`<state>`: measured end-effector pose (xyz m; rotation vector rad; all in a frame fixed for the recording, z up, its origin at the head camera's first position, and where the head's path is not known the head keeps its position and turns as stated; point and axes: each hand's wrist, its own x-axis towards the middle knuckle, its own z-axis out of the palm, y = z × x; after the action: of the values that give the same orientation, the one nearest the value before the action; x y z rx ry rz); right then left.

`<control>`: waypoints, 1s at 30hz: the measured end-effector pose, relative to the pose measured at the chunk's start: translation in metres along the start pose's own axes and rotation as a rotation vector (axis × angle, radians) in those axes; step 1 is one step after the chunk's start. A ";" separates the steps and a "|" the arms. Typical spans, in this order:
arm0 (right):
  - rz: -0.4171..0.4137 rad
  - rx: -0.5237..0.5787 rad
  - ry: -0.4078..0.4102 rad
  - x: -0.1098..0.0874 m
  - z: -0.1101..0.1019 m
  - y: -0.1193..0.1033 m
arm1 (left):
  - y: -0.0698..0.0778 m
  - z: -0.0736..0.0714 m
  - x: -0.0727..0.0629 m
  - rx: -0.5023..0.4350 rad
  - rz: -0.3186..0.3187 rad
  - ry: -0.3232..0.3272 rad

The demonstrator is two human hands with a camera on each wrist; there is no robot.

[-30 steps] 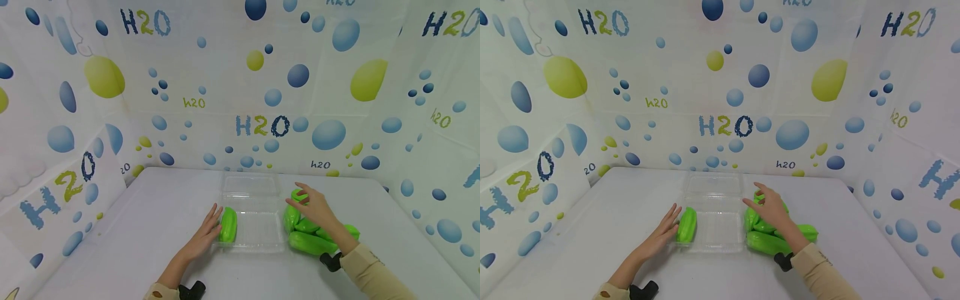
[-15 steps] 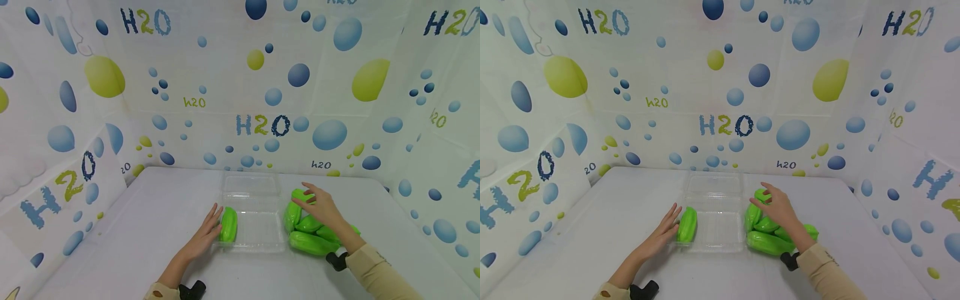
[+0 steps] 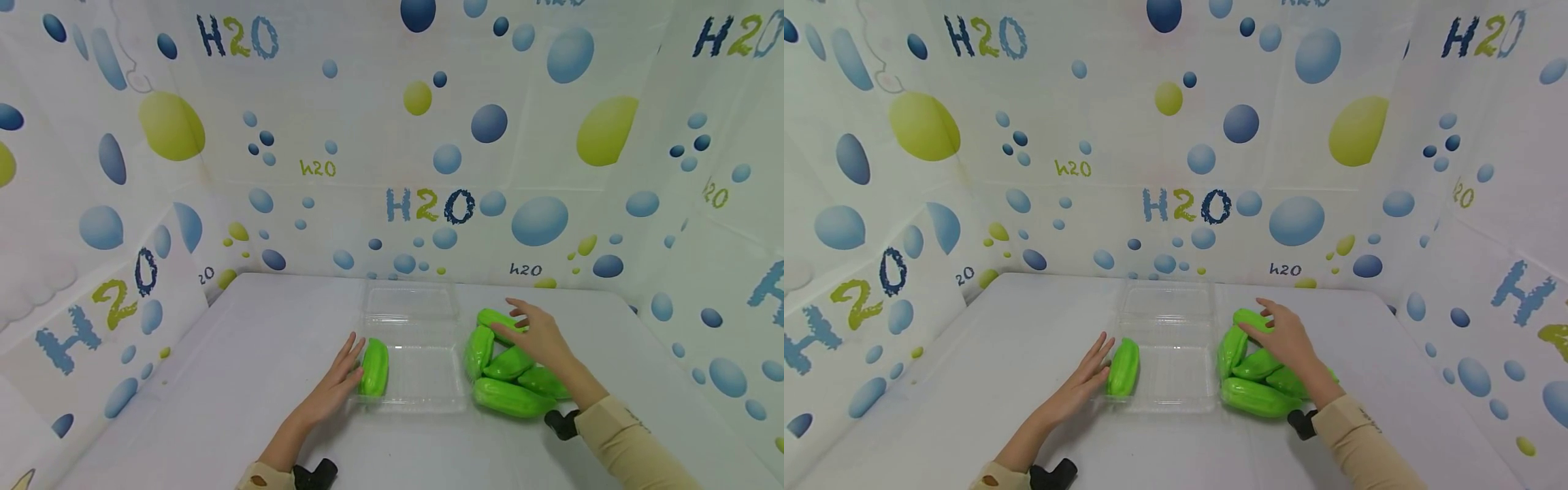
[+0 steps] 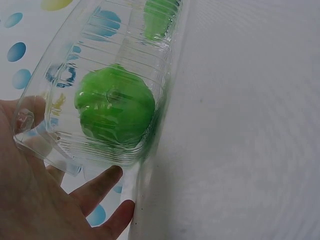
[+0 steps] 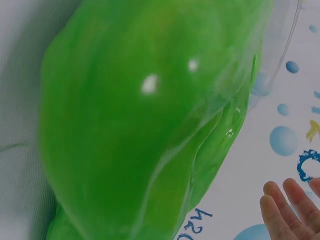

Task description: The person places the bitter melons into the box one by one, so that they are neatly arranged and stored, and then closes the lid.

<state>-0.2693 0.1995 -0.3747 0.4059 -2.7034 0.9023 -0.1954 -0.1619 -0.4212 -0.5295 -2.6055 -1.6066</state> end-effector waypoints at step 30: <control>0.023 -0.047 -0.023 0.005 -0.004 0.026 | -0.013 0.002 0.004 -0.021 0.037 -0.009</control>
<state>-0.2823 0.2212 -0.3843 0.3782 -2.7497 0.8430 -0.2027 -0.1645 -0.4321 -0.5834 -2.5719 -1.6261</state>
